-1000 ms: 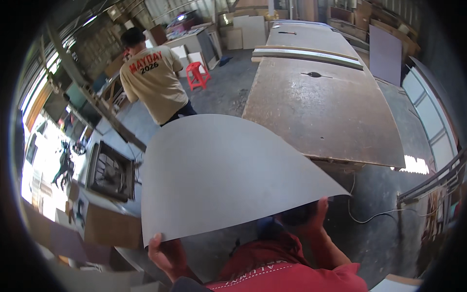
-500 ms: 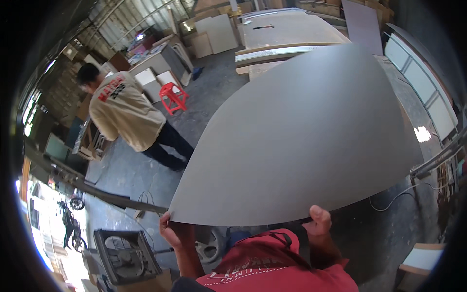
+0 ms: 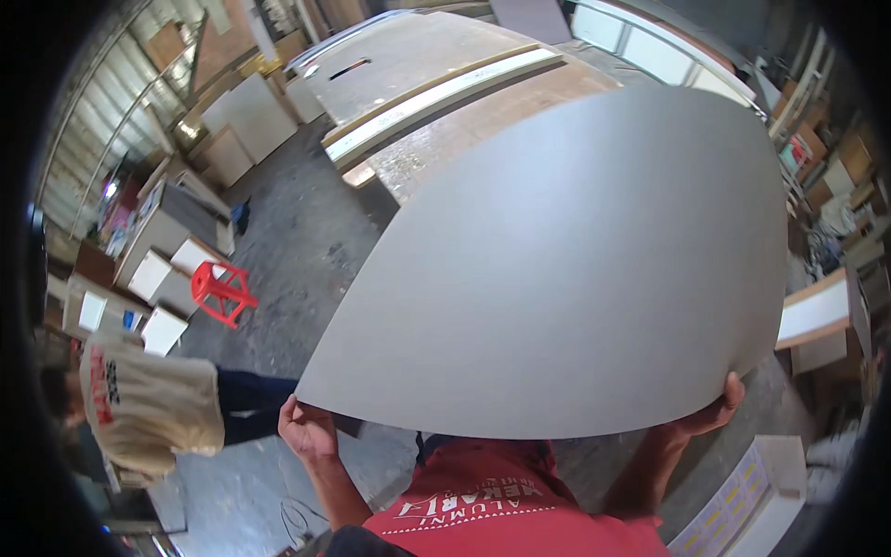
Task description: The person places a laminate sheet onto a table saw table, positions a wooden fence, measures the distance across the table with a measuring tape, and secures the wooden fence using a hammer.
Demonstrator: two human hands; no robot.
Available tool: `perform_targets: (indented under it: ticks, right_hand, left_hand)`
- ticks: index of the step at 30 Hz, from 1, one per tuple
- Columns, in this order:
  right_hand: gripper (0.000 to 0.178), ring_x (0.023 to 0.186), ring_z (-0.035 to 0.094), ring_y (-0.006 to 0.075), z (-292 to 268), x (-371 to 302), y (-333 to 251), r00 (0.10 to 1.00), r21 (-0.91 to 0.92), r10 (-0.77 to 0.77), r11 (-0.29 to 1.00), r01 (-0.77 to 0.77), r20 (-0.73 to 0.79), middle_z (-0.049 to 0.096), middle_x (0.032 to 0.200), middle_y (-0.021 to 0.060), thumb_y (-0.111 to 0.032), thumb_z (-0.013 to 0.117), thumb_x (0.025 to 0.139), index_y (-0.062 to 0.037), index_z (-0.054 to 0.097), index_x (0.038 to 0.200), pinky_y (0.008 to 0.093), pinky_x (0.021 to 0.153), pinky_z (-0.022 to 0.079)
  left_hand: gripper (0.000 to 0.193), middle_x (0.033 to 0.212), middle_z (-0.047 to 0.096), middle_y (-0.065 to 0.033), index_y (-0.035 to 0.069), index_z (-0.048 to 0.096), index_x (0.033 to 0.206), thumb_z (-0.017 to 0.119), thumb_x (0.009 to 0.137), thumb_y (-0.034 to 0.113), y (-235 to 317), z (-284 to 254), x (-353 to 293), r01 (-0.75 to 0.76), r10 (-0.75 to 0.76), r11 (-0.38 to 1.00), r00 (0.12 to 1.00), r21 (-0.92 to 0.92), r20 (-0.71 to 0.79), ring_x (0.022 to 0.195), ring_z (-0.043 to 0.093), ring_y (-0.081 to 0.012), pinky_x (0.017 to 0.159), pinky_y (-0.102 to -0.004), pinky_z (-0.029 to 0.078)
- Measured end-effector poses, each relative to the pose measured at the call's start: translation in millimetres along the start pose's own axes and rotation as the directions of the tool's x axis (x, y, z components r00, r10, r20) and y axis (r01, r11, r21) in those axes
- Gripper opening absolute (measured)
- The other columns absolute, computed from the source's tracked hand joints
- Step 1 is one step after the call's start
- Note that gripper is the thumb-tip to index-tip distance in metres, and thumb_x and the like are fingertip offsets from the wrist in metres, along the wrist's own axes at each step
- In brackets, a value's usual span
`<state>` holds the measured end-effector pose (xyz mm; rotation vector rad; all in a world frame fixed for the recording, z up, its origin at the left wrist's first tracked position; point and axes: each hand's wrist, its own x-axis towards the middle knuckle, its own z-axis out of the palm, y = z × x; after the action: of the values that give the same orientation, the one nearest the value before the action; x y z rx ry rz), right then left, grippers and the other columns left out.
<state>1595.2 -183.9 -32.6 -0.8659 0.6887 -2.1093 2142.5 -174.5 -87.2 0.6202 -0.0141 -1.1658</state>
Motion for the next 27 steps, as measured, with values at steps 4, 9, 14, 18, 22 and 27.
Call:
perform_targets:
  ticks: [4,9,14,18,22,27]
  right_hand:
    - [0.044,0.106,0.065,0.0291,-1.1,-14.0,-12.2,0.997,0.162,-0.006,0.987,0.019,-0.08,0.065,0.122,0.0162,-0.032,0.051,0.094,-0.0004,0.06,0.123,0.0469,0.09,0.054]
    - [0.043,0.107,0.065,0.0294,-4.5,-10.7,-7.6,0.949,0.029,-0.106,0.992,0.12,-0.297,0.066,0.119,0.0114,-0.033,0.053,0.093,-0.0042,0.06,0.124,0.0479,0.091,0.053]
    - [0.043,0.108,0.064,0.0284,-39.3,33.2,-12.8,0.917,-0.054,-0.155,0.988,0.145,-0.369,0.065,0.119,0.0097,-0.034,0.053,0.093,-0.0038,0.06,0.123,0.0465,0.092,0.052]
    - [0.041,0.109,0.062,0.0265,-43.5,125.3,-10.0,0.831,-0.179,-0.283,0.958,0.223,-0.479,0.064,0.117,0.0086,-0.035,0.053,0.094,-0.0047,0.061,0.121,0.041,0.093,0.051]
    - [0.029,0.097,0.065,0.0213,-93.0,252.2,-5.4,0.952,-0.089,-0.097,0.993,0.074,-0.291,0.068,0.104,0.003,-0.033,0.067,0.089,-0.011,0.066,0.108,0.0381,0.087,0.053]
    - [0.024,0.066,0.066,0.0159,-192.7,239.9,68.1,0.747,-0.242,0.025,0.938,-0.247,-0.665,0.063,0.073,0.0014,-0.036,0.072,0.087,-0.0138,0.067,0.093,0.0321,0.052,0.051]
  left_hand:
    - [0.019,0.103,0.07,-0.014,-0.004,0.063,0.101,0.056,0.09,0.01,22.3,11.7,105.7,0.038,-0.034,0.982,0.999,0.183,-0.025,0.104,0.065,-0.0265,0.093,-0.0367,0.052]
    - [0.017,0.099,0.069,-0.0121,-0.003,0.065,0.101,0.062,0.087,0.006,21.6,-36.0,246.5,0.096,-0.084,0.958,0.995,0.27,-0.056,0.102,0.065,-0.0264,0.094,-0.0384,0.051]
    - [0.023,0.101,0.07,-0.0124,0.0,0.066,0.102,0.059,0.084,0.013,70.1,-25.1,227.2,0.049,-0.033,0.971,0.997,0.234,-0.072,0.096,0.068,-0.0296,0.089,-0.0433,0.055]
    - [0.033,0.113,0.069,-0.0139,-0.001,0.062,0.115,0.06,0.087,0.015,124.9,-57.9,242.3,-0.018,0.037,0.971,0.997,0.24,-0.074,0.106,0.066,-0.0305,0.094,-0.0456,0.054]
    - [0.036,0.12,0.067,-0.0135,0.001,0.06,0.125,0.062,0.091,0.013,61.5,-43.8,210.9,-0.01,0.05,0.962,0.989,0.271,-0.141,0.111,0.065,-0.0303,0.097,-0.0454,0.054]
    - [0.021,0.115,0.071,-0.0132,0.001,0.065,0.116,0.065,0.095,0.007,-97.0,-69.5,152.2,0.212,-0.201,0.974,0.972,0.079,-0.123,0.103,0.07,-0.0246,0.087,-0.0359,0.06]
